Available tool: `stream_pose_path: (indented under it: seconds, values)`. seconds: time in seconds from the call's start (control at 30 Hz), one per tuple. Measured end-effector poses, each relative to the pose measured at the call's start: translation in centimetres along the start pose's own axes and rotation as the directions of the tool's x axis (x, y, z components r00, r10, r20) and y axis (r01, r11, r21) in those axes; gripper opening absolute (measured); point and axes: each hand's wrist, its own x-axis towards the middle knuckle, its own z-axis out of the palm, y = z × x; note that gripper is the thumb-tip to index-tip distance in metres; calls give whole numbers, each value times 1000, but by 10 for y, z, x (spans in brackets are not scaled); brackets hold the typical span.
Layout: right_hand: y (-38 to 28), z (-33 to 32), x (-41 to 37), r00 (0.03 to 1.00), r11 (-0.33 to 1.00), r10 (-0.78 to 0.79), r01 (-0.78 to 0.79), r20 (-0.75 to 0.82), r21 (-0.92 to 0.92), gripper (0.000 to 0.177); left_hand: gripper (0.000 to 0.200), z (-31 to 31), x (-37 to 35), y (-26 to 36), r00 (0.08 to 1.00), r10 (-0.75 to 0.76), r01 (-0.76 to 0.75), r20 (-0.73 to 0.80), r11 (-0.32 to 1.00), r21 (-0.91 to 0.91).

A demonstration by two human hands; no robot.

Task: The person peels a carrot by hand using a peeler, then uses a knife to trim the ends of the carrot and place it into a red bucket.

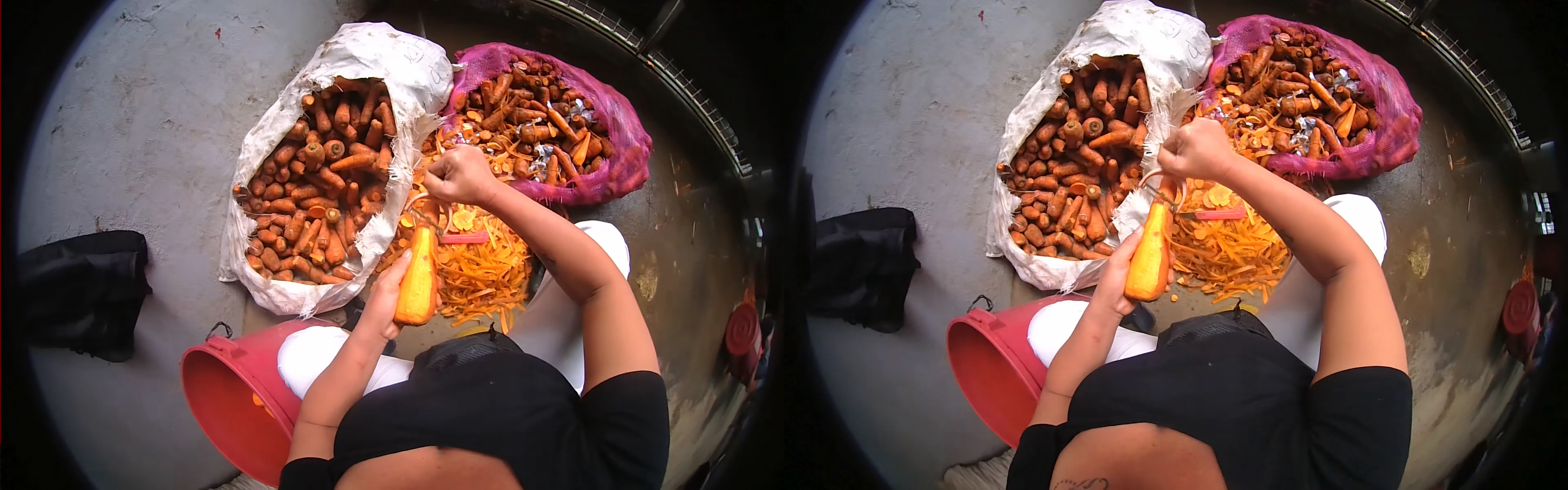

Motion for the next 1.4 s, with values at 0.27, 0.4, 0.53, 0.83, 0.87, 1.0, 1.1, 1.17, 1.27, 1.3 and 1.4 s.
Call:
stream_pose_path:
  seconds: [0.27,0.4,0.53,0.83,0.87,1.0,1.1,1.17,1.27,1.3,1.4]
  values:
    - [43,-3,9,904,878,403,-425,-142,-219,32,46,8,-18,19,993,119,-119,-3,990,-71]
    - [3,-4,13,895,889,434,-444,101,115,31,48,-9,-3,22,981,163,-175,-103,976,-128]
    - [-40,0,4,988,965,17,-56,152,255,31,43,-15,12,22,981,110,-141,-160,970,-198]
    - [-64,5,-12,940,915,-341,327,22,237,28,39,0,21,16,993,34,-66,-110,949,-309]
    - [-64,4,-12,932,902,-361,350,-3,252,31,40,-2,22,14,997,37,-58,-72,948,-313]
    - [-63,0,-11,934,920,-354,338,53,197,28,41,5,20,13,994,48,-74,-100,959,-274]
    - [-63,3,-12,936,914,-351,337,24,226,28,41,7,19,13,989,85,-111,-123,969,-222]
    - [-62,9,-11,925,885,-374,376,-62,273,28,41,10,15,17,982,111,-137,-153,975,-172]
    - [-42,4,-1,981,964,-191,185,12,191,28,41,18,-5,22,980,182,-185,-77,982,-30]
    - [-30,-3,7,988,975,-142,130,54,182,29,42,6,-2,14,992,106,-110,-61,993,-53]
    - [-5,-4,11,989,991,-128,130,-70,26,31,43,3,-3,6,997,80,-80,4,996,-46]
